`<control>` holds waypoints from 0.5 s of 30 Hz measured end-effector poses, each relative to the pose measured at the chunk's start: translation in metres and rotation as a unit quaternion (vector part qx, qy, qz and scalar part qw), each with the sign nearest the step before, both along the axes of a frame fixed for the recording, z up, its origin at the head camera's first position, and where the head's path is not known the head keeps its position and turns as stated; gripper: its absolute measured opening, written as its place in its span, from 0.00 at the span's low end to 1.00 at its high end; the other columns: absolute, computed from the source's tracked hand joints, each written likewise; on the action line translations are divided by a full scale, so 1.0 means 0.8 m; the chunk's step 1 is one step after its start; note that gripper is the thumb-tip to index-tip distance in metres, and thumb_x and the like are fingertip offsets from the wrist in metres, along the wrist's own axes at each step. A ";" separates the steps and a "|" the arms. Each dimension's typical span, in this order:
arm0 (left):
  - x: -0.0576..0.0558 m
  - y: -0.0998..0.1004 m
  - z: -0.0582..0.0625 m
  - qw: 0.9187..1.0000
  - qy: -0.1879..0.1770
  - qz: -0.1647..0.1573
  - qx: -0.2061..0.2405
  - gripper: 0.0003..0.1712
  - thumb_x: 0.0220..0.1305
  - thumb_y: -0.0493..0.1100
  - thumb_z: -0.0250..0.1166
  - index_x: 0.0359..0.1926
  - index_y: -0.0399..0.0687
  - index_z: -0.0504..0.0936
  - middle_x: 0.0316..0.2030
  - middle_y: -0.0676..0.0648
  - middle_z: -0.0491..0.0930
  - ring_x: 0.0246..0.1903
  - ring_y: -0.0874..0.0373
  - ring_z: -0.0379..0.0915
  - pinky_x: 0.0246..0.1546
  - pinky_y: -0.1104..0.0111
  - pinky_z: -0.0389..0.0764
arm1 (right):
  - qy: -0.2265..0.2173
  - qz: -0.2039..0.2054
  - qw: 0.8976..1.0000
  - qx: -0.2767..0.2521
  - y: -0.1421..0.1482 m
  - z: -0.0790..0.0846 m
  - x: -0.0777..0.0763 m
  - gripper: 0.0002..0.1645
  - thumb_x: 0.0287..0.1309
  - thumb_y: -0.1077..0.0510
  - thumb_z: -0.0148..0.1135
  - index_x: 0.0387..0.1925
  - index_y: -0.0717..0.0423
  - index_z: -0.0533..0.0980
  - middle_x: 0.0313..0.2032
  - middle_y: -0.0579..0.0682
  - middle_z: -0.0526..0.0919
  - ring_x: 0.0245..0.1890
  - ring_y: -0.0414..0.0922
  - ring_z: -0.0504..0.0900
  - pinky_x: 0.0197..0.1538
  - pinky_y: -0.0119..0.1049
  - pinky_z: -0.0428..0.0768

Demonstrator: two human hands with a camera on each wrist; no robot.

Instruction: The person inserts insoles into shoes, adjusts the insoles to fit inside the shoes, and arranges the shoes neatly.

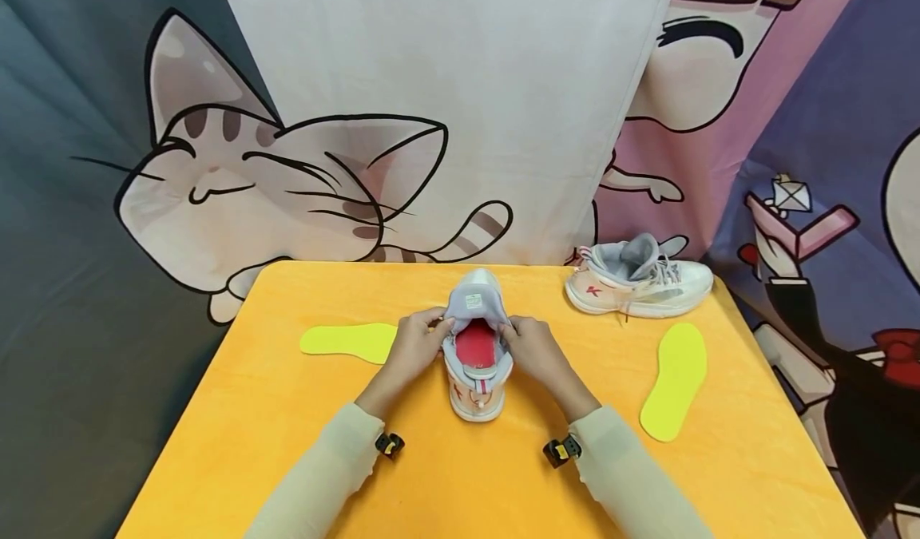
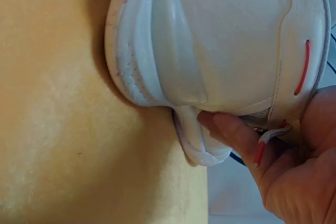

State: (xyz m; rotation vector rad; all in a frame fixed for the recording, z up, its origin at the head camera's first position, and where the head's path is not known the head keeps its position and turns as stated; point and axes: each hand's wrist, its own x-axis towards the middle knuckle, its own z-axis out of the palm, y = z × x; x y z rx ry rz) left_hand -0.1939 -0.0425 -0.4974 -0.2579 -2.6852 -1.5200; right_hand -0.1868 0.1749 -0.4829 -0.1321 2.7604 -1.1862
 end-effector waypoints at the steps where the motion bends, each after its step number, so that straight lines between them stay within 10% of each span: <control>1: 0.001 0.000 0.001 1.000 0.003 0.000 -0.006 0.09 0.67 0.45 0.61 0.42 0.50 0.86 0.26 0.48 0.83 0.18 0.62 0.74 0.17 0.74 0.75 | 0.009 -0.001 1.000 0.010 -0.002 0.000 0.000 0.18 0.70 0.52 0.52 0.29 0.57 0.80 0.18 0.49 0.73 0.15 0.43 0.66 0.18 0.34 0.65; 15: 0.003 0.005 0.011 0.995 0.032 -0.012 -0.091 0.14 0.62 0.53 0.66 0.40 0.49 0.86 0.27 0.52 0.81 0.18 0.63 0.69 0.16 0.76 0.70 | 0.021 -0.003 1.000 0.016 0.001 -0.003 -0.001 0.19 0.63 0.45 0.59 0.40 0.54 0.84 0.26 0.51 0.82 0.24 0.45 0.73 0.25 0.37 0.71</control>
